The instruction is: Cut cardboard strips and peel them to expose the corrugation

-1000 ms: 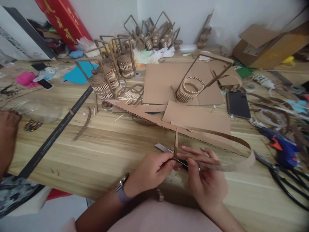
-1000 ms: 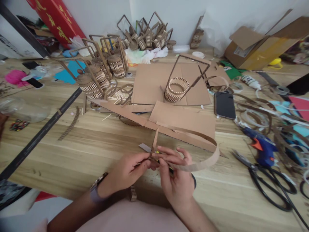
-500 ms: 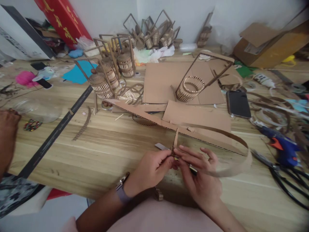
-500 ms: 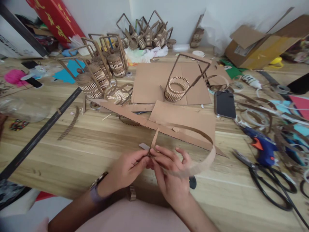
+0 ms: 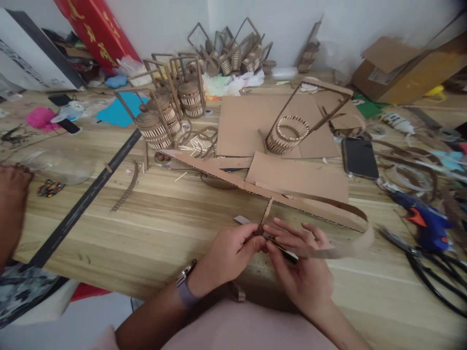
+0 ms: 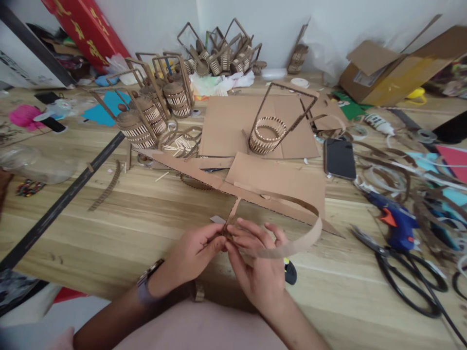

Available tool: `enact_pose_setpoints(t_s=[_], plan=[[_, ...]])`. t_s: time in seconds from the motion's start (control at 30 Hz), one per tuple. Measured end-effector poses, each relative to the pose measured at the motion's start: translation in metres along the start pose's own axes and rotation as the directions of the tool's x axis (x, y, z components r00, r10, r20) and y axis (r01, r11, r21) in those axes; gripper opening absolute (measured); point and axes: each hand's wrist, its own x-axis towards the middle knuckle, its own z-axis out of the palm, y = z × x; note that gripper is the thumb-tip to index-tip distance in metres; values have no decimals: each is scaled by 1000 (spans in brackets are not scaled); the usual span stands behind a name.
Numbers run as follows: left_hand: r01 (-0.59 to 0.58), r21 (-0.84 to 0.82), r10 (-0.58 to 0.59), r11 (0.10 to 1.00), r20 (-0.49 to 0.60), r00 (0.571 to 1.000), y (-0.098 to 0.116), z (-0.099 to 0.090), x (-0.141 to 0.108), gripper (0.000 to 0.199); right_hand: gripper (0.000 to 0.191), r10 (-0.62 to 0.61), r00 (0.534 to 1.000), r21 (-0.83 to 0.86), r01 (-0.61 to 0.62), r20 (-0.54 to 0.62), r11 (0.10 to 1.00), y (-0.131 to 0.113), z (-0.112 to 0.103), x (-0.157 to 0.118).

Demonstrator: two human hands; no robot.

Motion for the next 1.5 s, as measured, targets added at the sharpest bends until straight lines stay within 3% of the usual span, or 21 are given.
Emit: enact_pose_setpoints(t_s=[0.23, 0.47, 0.63, 0.87, 1.1, 1.5], plan=[[-48, 49, 47, 998, 34, 998, -1, 0, -1, 30, 13, 8, 1000, -5, -8, 9, 1000, 2, 0, -2], [2, 12, -3, 1000, 99, 995, -1, -1, -3, 30, 14, 158, 986, 138, -149, -57, 979, 4, 1, -4], [23, 7, -23, 1000, 25, 999, -1, 0, -2, 34, 15, 73, 997, 127, -72, -1, 989, 2, -1, -2], [17, 76, -16, 997, -19, 1000, 1, -1, 0, 34, 11, 22, 999, 9, -22, -27, 1000, 3, 4, -3], [-17, 80, 15, 997, 32, 999, -1, 0, -1, 31, 14, 20, 1000, -24, -19, 22, 1000, 4, -1, 0], [85, -104, -78, 991, 75, 994, -1, 0, 0, 30, 19, 191, 977, 135, -177, -99, 975, 5, 4, -2]])
